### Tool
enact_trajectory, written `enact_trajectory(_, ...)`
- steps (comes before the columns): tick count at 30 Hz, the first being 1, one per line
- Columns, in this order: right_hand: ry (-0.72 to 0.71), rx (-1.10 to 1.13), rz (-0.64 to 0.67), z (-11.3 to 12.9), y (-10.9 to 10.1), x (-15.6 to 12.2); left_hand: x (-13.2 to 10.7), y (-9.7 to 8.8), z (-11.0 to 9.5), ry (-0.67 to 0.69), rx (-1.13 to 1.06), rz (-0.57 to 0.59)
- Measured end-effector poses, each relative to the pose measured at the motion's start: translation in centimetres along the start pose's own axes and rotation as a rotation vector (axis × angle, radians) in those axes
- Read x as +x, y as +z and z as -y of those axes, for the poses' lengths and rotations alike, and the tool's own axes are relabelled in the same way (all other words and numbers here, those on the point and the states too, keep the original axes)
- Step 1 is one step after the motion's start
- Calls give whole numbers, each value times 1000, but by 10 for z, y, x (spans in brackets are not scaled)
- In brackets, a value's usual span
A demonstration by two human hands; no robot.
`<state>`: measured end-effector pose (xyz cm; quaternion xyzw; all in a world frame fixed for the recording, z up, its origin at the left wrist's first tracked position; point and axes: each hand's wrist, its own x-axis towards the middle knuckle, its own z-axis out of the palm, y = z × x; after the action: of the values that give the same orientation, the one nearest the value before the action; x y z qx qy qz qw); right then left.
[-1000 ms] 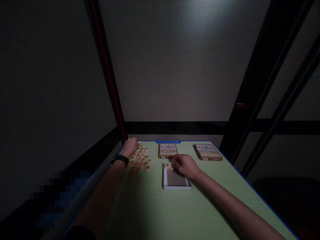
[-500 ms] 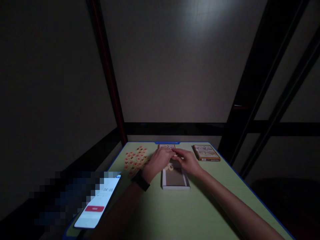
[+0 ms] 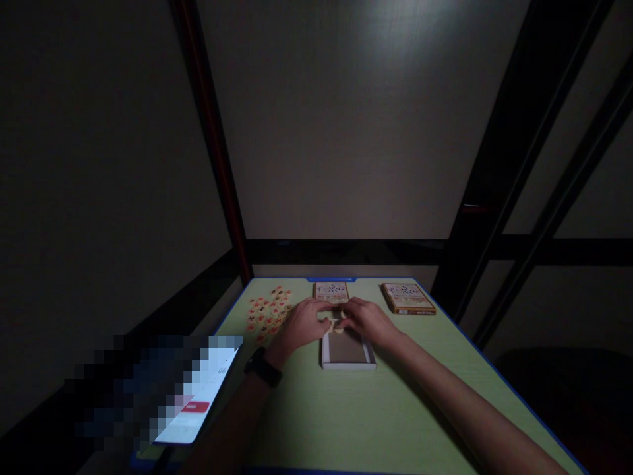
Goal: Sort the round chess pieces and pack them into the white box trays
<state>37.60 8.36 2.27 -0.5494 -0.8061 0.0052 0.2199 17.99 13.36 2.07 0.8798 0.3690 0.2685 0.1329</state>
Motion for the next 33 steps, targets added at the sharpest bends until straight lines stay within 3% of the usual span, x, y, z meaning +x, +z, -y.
enact_trajectory(5, -29, -166, 11, 8, 3, -2, 3, 5, 6, -133, -3, 92)
enact_trajectory(12, 94, -206, 135, 16, 13, 1, 3, 16, 5, -273, -6, 123)
enact_trajectory(20, 150, -169, 152, 18, 14, 1, 3, 20, 7, -236, 41, 143)
enact_trajectory(33, 118, -185, 175, 19, 14, 2, 3, 27, 14, -183, 18, 131)
